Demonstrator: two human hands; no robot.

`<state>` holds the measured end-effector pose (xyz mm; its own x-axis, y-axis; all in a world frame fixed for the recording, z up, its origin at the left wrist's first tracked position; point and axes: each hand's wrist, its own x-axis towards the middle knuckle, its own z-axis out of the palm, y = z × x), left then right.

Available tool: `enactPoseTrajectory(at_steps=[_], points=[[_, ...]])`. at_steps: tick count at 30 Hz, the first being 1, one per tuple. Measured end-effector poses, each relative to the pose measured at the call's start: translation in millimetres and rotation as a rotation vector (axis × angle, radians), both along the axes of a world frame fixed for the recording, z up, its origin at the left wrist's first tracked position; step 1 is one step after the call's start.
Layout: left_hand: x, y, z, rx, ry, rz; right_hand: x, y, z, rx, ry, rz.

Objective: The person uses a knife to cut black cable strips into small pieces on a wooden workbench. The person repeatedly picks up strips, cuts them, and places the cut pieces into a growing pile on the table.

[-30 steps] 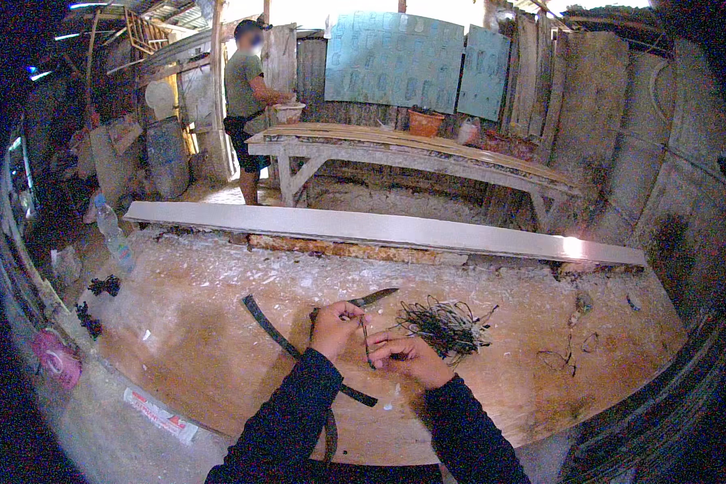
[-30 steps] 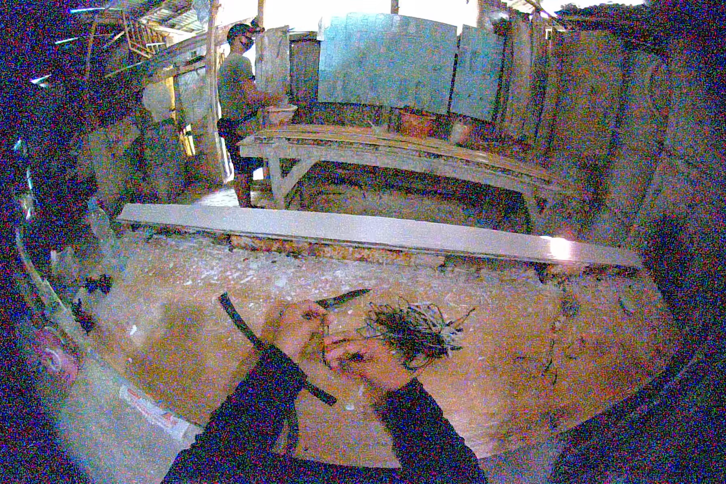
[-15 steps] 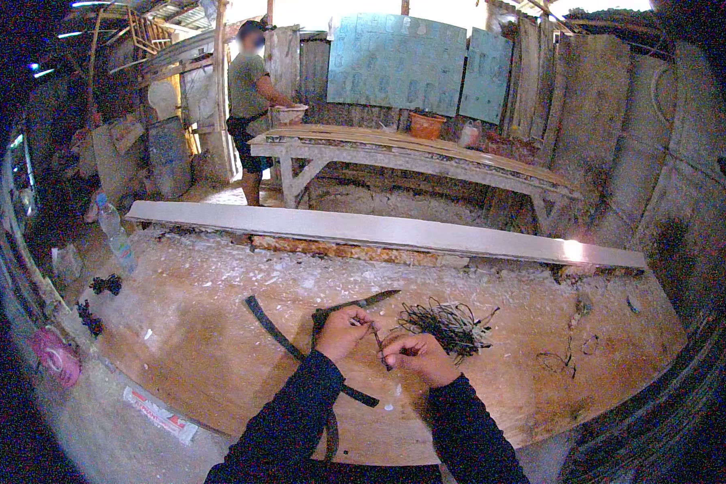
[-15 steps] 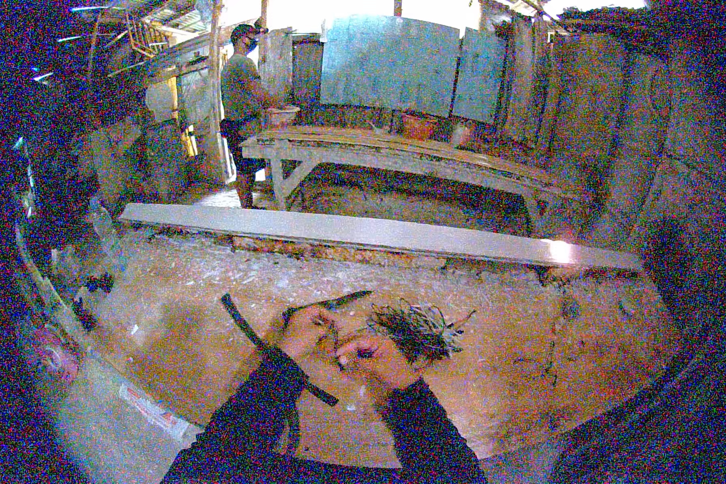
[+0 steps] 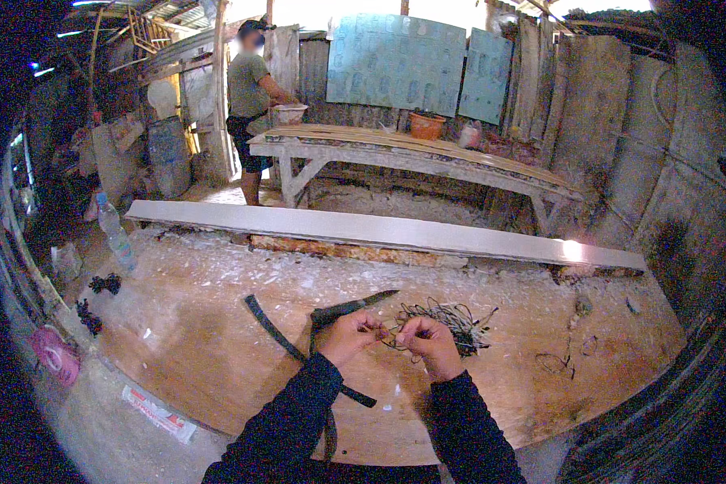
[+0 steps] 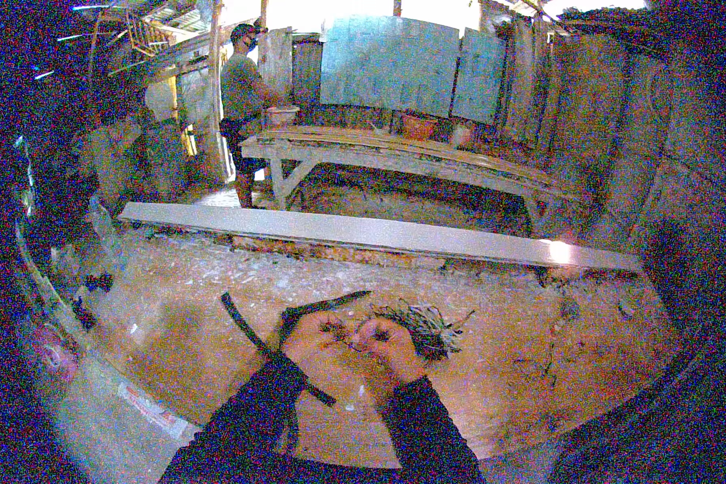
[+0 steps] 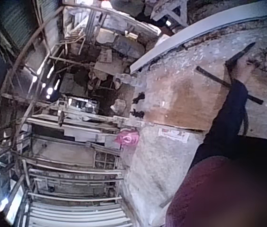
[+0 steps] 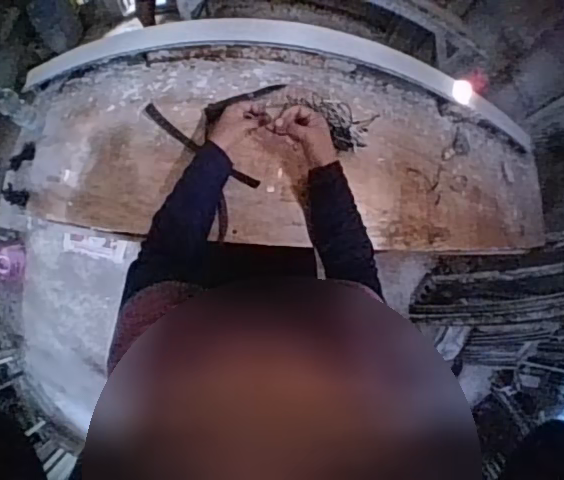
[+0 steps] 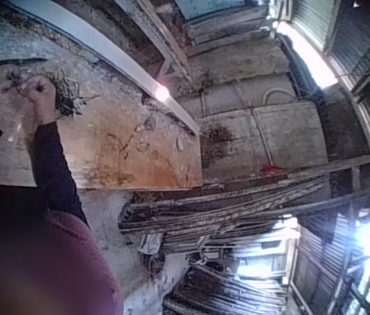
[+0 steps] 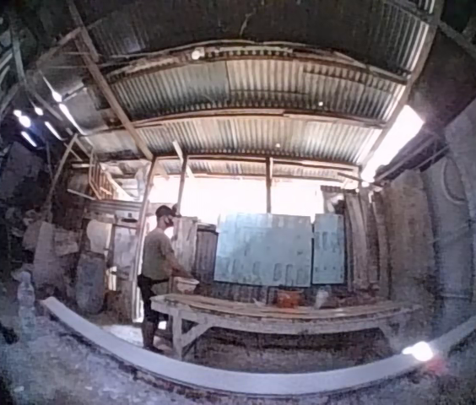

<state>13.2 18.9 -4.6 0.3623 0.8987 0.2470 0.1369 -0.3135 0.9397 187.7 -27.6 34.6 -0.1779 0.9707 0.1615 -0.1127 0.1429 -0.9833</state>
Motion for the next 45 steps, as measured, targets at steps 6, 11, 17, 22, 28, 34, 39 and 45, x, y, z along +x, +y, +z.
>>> enactPoseTrajectory(at_steps=[6, 11, 17, 22, 28, 34, 39, 45], points=[[15, -4, -9, -0.204, -0.268, -0.298, 1, 13, -18, 0.306, -0.296, -0.389], [28, -17, -9, -0.069, -0.049, -0.474, 1, 4, -7, 0.515, -0.678, -0.618], [23, -21, 3, -0.192, -0.144, -0.482, -12, -5, 8, 0.552, -0.719, -0.676], [24, -16, 1, -0.136, -0.186, -0.222, -2, -3, 6, 0.282, -0.348, -0.514], [6, -18, 18, -0.07, 0.071, 0.231, -10, 9, -5, 0.183, 0.148, -0.495], [6, -20, 18, -0.1, 0.047, 0.248, -10, 10, -16, 0.132, 0.206, -0.195], [6, -7, 1, -0.027, 0.028, 0.214, -12, 9, -24, 0.248, 0.197, -0.152], [4, -17, 5, 0.196, 0.244, 0.419, -9, 0, -11, 0.212, 0.089, 0.109]])
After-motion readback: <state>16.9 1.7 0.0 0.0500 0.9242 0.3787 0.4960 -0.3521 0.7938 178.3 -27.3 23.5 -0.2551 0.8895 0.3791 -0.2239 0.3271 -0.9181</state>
